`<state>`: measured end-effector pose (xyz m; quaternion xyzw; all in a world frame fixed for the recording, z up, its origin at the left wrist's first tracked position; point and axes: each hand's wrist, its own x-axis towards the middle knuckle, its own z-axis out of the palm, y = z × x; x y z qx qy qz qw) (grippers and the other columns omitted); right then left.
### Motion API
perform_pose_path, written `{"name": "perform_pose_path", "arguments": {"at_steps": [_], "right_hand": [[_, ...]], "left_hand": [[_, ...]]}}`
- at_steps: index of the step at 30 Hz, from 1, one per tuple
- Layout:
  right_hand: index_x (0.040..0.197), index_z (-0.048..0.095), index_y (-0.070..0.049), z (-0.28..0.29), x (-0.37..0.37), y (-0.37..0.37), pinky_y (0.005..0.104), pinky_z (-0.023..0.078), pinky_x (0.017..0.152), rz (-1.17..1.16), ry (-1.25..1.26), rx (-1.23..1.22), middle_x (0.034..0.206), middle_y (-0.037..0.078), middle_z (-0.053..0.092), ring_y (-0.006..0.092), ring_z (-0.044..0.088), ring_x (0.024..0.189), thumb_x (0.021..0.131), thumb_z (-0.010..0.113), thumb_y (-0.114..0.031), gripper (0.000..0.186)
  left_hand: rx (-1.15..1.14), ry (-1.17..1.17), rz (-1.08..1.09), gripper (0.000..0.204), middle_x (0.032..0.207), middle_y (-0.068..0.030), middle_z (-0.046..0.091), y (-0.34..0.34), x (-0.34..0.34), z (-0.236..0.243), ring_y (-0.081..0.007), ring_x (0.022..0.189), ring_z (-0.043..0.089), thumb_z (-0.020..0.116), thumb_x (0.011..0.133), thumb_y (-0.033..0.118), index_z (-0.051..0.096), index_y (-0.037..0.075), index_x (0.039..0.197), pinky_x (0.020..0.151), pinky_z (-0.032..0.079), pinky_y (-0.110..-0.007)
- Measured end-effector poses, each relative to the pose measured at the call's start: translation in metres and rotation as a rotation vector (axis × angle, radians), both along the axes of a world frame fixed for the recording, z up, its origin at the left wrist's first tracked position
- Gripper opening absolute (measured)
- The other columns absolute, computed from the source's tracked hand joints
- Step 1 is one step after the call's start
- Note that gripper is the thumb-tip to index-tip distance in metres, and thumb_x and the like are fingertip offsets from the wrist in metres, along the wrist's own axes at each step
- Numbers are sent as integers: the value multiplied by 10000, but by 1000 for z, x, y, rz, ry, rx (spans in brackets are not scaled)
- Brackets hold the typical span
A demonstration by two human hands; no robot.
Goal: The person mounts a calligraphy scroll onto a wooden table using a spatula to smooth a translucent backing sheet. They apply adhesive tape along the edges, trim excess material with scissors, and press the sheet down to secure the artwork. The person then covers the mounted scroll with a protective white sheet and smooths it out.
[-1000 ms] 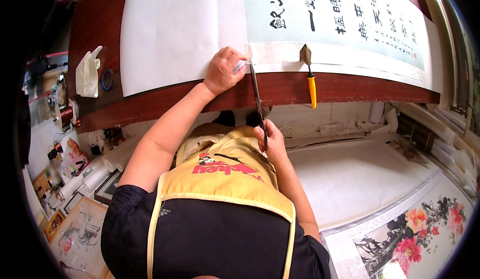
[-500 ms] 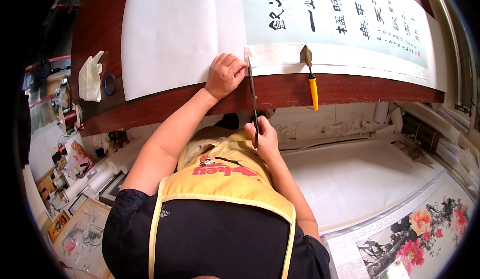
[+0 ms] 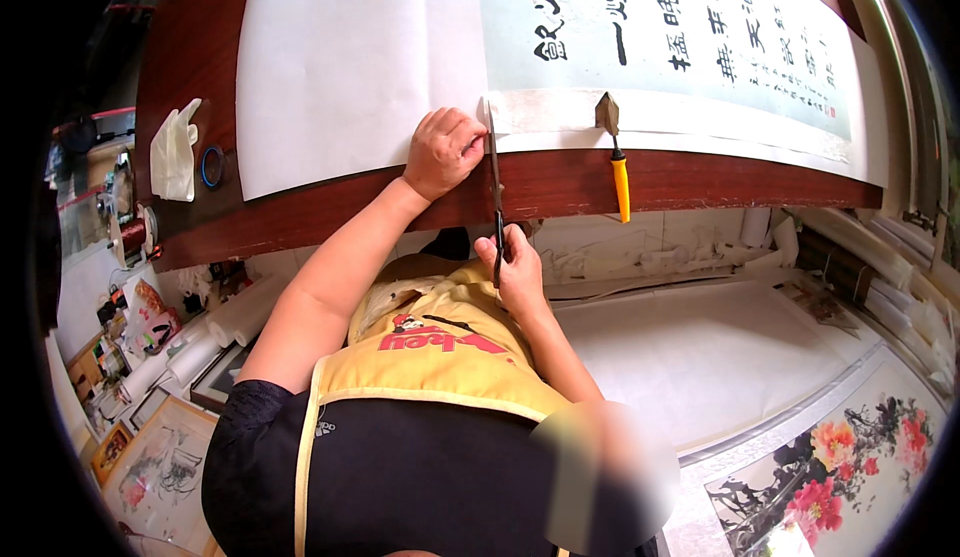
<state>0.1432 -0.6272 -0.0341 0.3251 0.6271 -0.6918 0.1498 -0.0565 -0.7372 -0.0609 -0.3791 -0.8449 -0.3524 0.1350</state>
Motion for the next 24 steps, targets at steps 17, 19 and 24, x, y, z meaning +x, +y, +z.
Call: {"name": "perform_pose_path", "arguments": {"at_steps": [17,19,24], "right_hand": [[861,534,-73,2,-5,2,266,360,601,-11,9,-48,689,-28,457,86,413,657,905,735,-478,455],[862,528,-77,3,-5,3,264,354,597,-12,5,-69,690,-33,454,82,411,654,906,729,-491,463],[862,526,-77,-5,-2,2,261,356,601,-7,26,-24,699,-32,462,81,411,662,909,719,-510,476]], "left_hand": [[-23,-6,1,198,844,-51,573,-1,1,-3,-267,800,595,721,734,32,616,113,881,730,491,-396],[-31,-7,-1,196,846,-49,574,-1,1,-3,-265,800,595,721,737,35,616,113,882,730,490,-395],[-28,5,-7,186,845,-47,572,-1,1,-3,-261,798,593,721,746,43,615,114,882,725,486,-393]]}}
